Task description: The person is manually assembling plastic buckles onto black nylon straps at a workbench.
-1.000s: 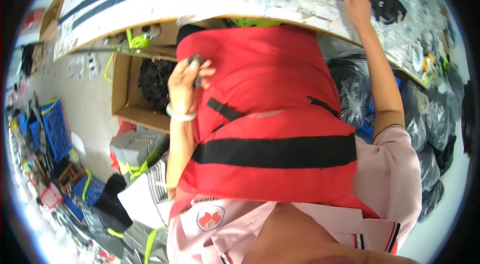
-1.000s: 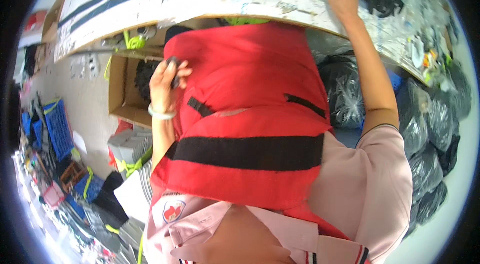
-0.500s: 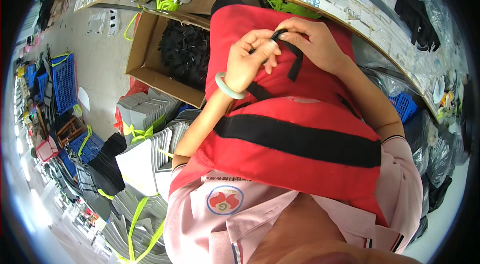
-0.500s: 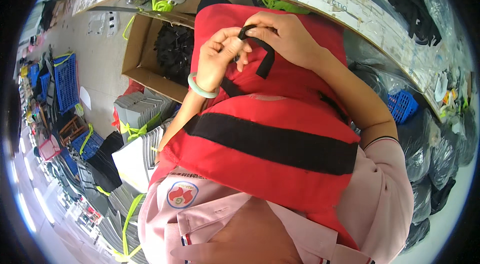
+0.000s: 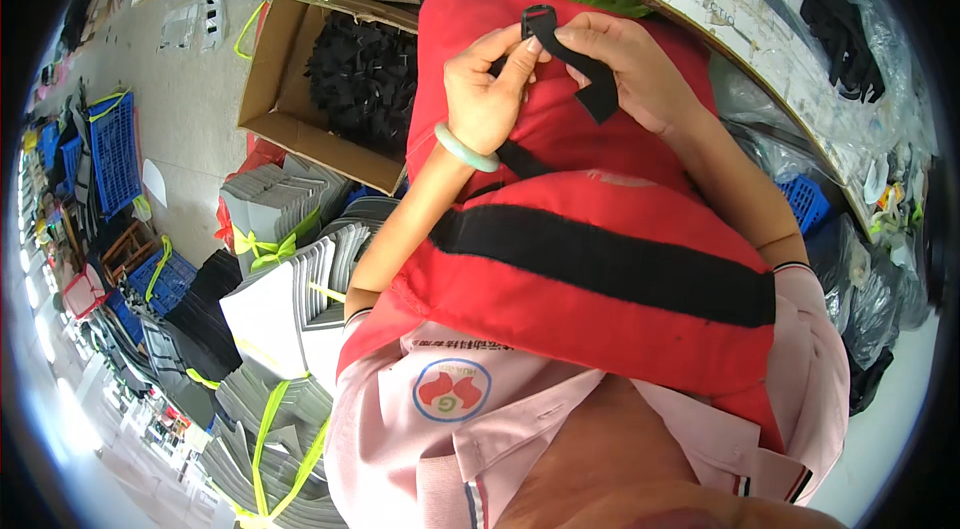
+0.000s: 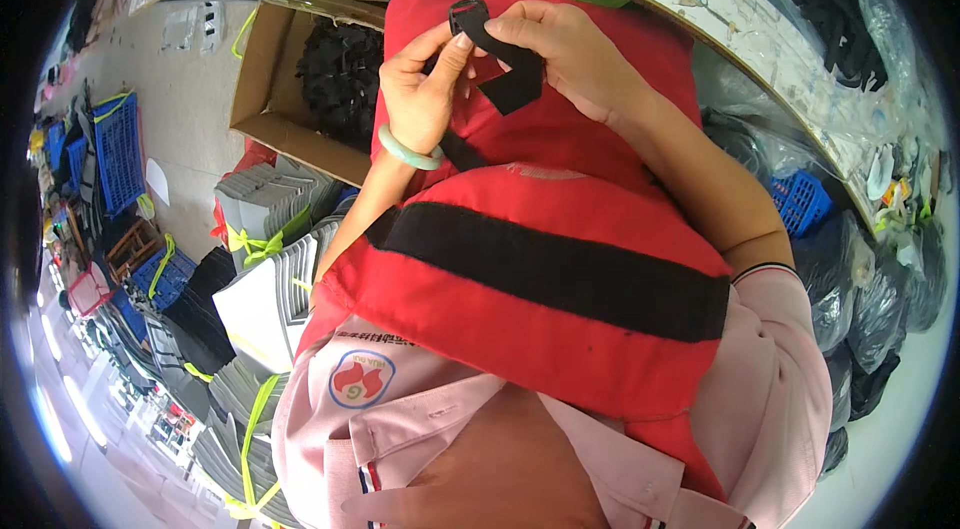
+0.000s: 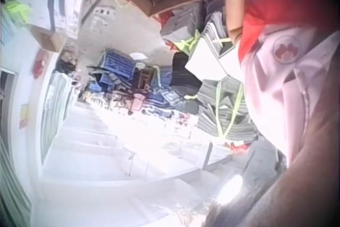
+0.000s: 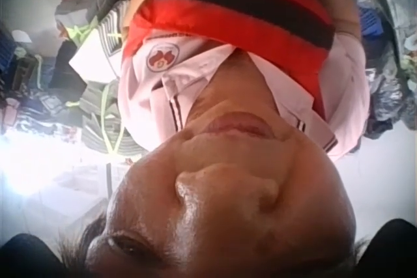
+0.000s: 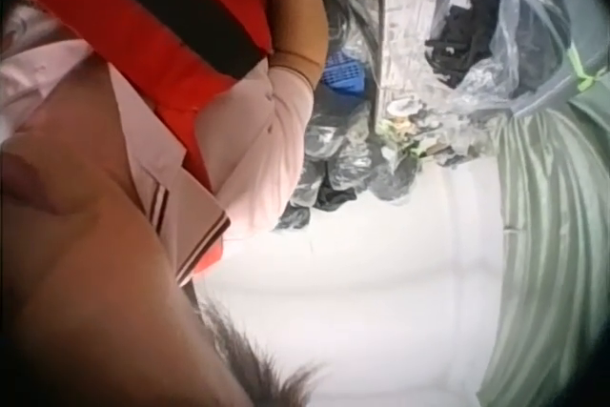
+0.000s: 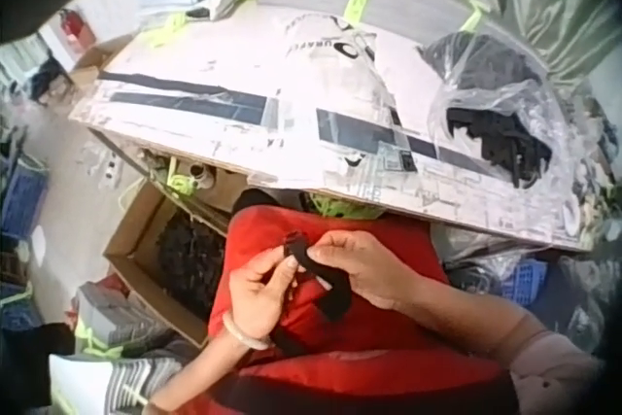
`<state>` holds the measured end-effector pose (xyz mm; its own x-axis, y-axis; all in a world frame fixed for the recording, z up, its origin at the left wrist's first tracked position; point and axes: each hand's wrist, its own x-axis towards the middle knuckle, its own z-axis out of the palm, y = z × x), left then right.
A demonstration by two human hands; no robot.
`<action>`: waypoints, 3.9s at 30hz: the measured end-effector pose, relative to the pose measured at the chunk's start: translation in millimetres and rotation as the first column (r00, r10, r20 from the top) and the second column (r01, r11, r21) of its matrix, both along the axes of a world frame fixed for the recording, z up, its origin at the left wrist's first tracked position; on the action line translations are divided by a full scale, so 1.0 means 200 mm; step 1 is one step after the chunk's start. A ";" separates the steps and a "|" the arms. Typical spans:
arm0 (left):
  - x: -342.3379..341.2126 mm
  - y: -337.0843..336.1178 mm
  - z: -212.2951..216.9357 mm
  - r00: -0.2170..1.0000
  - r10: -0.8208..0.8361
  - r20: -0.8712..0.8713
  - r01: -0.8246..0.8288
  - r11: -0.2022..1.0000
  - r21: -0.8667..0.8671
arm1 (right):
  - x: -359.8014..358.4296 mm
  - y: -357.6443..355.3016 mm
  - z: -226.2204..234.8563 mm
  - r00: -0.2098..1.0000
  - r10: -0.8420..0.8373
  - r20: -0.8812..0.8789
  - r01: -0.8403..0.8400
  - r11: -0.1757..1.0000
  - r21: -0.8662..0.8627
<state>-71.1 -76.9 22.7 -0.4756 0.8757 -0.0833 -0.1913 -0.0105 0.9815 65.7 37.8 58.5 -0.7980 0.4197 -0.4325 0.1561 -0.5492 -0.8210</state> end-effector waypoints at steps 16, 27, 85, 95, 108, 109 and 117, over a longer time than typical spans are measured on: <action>-0.07 -0.01 -0.04 0.990 -0.115 0.081 0.115 0.993 0.013 | -0.01 0.02 -0.09 0.987 0.010 -0.163 -0.013 1.000 -0.015; -0.05 0.05 0.02 0.895 0.069 0.441 -0.059 0.998 -0.037 | -0.02 -0.04 0.06 0.966 -0.163 -0.203 0.249 0.806 0.537; -0.03 -0.17 0.13 0.936 -0.180 -0.304 0.217 0.972 0.090 | -0.04 0.01 -0.14 0.991 -0.081 -0.107 0.113 0.935 0.337; -0.47 -0.53 0.02 0.949 0.303 -0.086 -0.315 0.915 -0.253 | 0.26 0.24 0.05 0.966 -0.246 0.077 0.105 0.649 0.754; -0.33 -0.20 -0.13 0.861 -0.031 0.507 0.087 0.992 -0.086 | 0.85 1.28 -0.17 0.807 -0.580 0.113 -0.382 -0.366 0.849; -0.30 -0.17 -0.11 0.843 -0.063 0.534 0.101 0.994 -0.041 | 0.83 1.28 -0.16 0.805 -0.571 0.159 -0.408 -0.338 0.848; -0.20 -0.08 -0.06 0.874 -0.178 0.452 0.221 0.974 -0.043 | 0.76 1.23 -0.10 0.768 -0.601 0.221 -0.525 -0.394 0.755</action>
<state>-111.7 -93.5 9.7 -0.1863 0.9266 -0.3268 -0.5941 0.1587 0.7886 218.1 282.9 38.8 -0.6745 0.6153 0.4079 0.7093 0.6933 0.1270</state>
